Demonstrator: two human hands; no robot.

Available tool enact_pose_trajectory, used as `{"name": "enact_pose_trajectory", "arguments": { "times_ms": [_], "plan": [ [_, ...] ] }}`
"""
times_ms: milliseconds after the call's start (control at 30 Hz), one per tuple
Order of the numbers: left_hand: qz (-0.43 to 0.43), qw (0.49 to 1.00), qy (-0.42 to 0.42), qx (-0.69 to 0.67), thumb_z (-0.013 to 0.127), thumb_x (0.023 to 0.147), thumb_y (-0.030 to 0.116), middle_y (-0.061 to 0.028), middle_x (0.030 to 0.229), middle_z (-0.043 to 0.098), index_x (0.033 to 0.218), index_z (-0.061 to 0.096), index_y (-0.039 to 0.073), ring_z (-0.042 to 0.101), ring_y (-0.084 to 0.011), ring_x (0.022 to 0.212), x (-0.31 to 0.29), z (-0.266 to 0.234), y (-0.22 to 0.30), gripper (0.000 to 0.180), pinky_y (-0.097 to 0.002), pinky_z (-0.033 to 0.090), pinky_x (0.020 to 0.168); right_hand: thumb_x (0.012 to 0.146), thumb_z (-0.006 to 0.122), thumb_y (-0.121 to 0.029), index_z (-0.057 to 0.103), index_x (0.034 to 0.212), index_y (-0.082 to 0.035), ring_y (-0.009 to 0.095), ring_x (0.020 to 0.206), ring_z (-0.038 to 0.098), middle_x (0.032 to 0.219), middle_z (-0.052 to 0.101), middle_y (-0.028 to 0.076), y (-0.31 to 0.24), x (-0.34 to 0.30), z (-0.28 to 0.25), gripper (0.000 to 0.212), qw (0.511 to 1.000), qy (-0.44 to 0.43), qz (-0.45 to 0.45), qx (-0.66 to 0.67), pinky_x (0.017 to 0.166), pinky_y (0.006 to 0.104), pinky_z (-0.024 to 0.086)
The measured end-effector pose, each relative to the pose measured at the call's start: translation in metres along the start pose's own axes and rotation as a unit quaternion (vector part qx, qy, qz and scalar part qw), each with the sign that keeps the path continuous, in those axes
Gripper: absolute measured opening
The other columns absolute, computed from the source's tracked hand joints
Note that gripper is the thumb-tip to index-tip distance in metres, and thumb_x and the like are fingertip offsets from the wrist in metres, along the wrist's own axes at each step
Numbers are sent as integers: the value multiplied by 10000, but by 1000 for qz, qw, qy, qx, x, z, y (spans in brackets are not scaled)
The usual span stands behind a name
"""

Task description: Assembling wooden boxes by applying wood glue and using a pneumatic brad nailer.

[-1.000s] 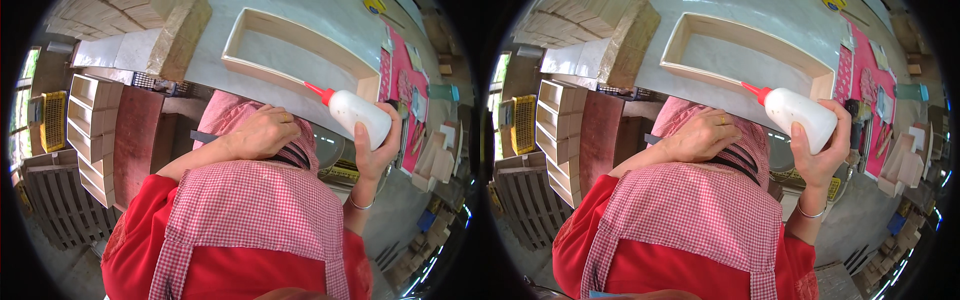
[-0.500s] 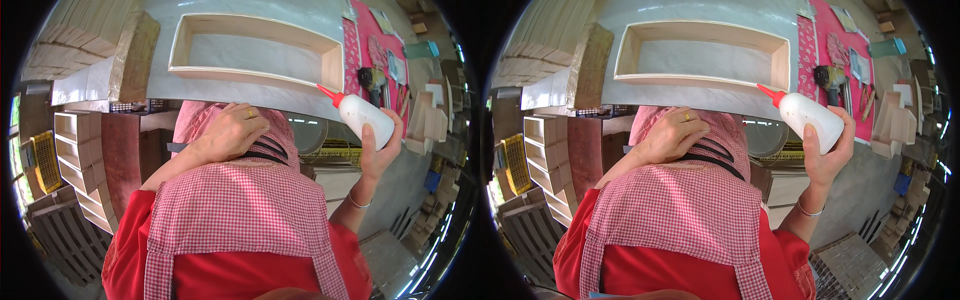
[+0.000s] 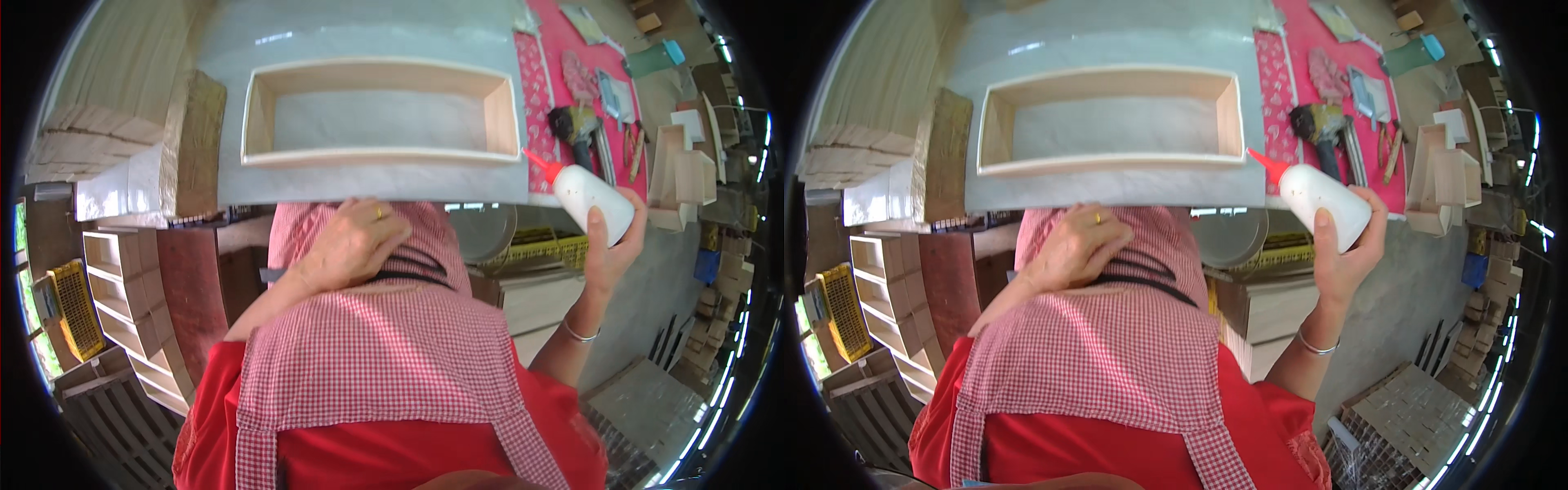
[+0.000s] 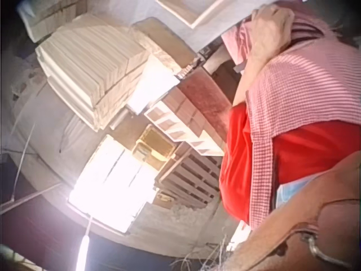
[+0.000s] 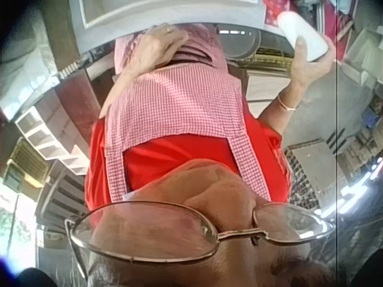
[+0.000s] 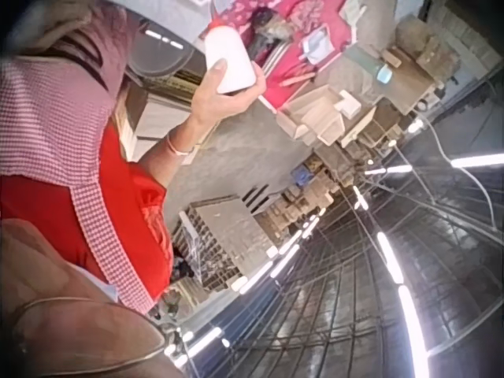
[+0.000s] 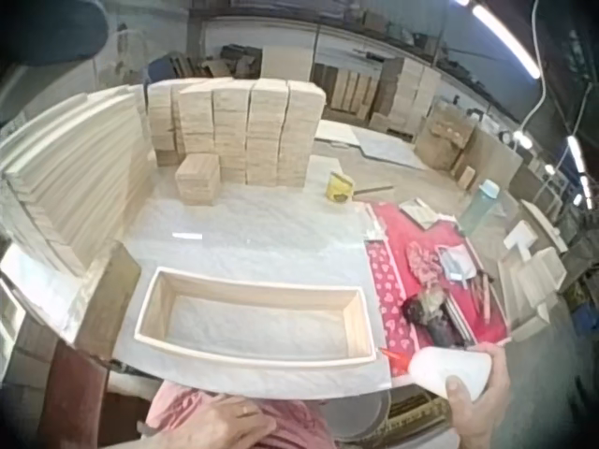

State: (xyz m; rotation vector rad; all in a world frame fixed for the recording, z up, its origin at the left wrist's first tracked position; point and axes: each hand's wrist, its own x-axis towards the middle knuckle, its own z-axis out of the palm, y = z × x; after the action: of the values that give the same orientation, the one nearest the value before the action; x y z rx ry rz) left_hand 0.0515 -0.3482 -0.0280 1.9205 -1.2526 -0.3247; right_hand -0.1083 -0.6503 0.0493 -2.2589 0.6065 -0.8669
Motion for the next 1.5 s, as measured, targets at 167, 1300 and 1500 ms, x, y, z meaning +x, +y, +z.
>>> {"name": "enact_pose_trajectory", "arguments": {
  "times_ms": [167, 1300, 1500],
  "plan": [
    [11, 1000, 14, 2, 719, 825, 122, -87, 862, 672, 886, 701, 35, 631, -260, 832, -4, 2, -4, 108, -367, 481, 780, 827, 736, -214, 528, 1154, 6, 201, 987, 553, 1055, 567, 98, 27, 30, 40, 445, 997, 75, 1, 26, 909, 334, 447],
    [-42, 995, -85, -41, 623, 857, -30, -157, 835, 649, 930, 681, -21, 622, -286, 802, 24, 5, -4, 93, -357, 485, 745, 604, 750, -741, 449, 1390, -8, 428, 1323, 437, 1380, 472, 290, 199, -347, -74, 1116, 529, 106, 781, -315, 1042, 535, 397],
    [-44, 995, -84, -35, 632, 851, -33, -159, 850, 650, 934, 679, -25, 626, -289, 821, 20, 5, -1, 96, -354, 487, 762, 590, 768, -725, 441, 1389, -5, 427, 1360, 384, 1438, 395, 297, 182, -335, -89, 1124, 538, 127, 780, -293, 1039, 560, 386]
  ]
}}
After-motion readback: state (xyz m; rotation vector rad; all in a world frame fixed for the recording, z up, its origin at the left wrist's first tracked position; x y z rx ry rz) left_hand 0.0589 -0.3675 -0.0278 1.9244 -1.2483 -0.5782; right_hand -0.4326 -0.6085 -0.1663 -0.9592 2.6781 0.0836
